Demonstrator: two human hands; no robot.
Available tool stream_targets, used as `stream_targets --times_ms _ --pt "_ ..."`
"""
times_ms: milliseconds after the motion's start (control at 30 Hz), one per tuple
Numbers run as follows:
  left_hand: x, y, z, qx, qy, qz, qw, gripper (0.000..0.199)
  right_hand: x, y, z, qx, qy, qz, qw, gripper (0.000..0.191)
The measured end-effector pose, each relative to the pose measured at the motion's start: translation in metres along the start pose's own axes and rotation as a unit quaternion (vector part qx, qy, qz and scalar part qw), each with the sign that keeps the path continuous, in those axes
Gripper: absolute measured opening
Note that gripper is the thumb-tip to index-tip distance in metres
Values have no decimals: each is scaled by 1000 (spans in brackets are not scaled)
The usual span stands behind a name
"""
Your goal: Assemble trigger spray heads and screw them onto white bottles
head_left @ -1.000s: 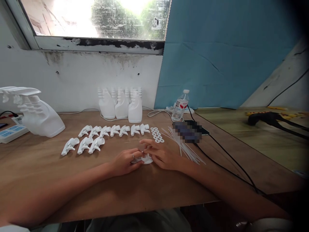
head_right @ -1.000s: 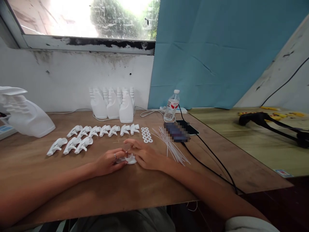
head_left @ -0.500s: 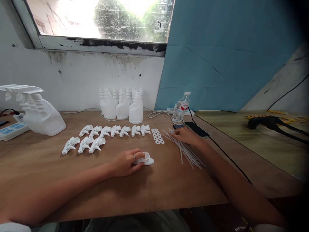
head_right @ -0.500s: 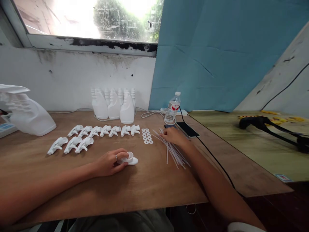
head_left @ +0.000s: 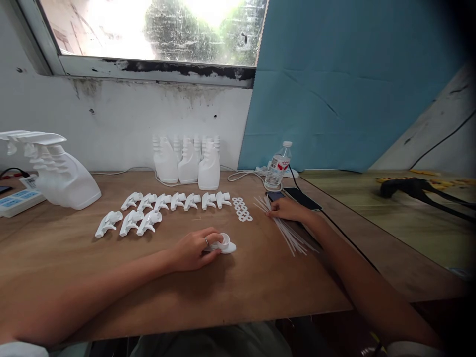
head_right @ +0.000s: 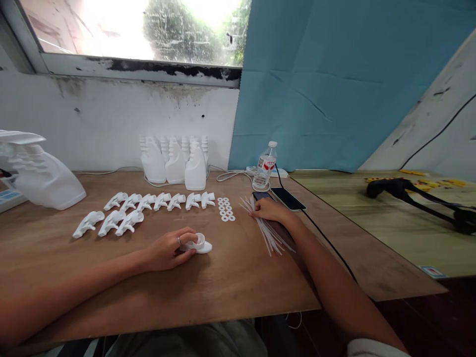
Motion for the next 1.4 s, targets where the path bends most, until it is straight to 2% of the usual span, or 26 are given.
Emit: stream_targets --times_ms 267,433,533,700,1000,1133,1233,1333,1400 --pt "-1 1 0 -2 0 -7 1000 21 -3 2 1 -18 2 13 1000 49" --pt "-2 2 0 -3 0 -7 1000 21 -11 12 -2 -46 -19 8 999 54" --pt "-3 2 0 0 -5 -6 1000 21 -18 14 -4 -43 -37 4 998 51" --pt "-4 3 0 -1 -10 -9 1000 21 -27 4 -7 -5 -65 25 998 41" --pt "-2 2 0 3 -3 -11 1000 21 -21 2 -10 1 -76 53 996 32" --pt "-1 2 0 -4 -7 -18 1000 21 -20 13 -12 -32 -82 57 994 26" --pt "0 1 -1 -4 -6 -18 1000 22 -16 30 -14 -88 -77 59 991 22" --pt "-1 1 -1 -3 -6 -19 1000 21 1 47 -19 -138 -53 82 986 23" --pt "-1 1 0 -1 -2 -21 1000 19 25 52 -22 -158 -8 153 975 28"
Point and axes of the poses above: each hand's wrist, its own z-axis towards the middle knuckle, its own y-axis out of the back of the hand, x = y × z, the point moved 10 cm from there along z, towards the middle knuckle, and after that the axes turned 13 degrees about y, right-handed, at the moved point
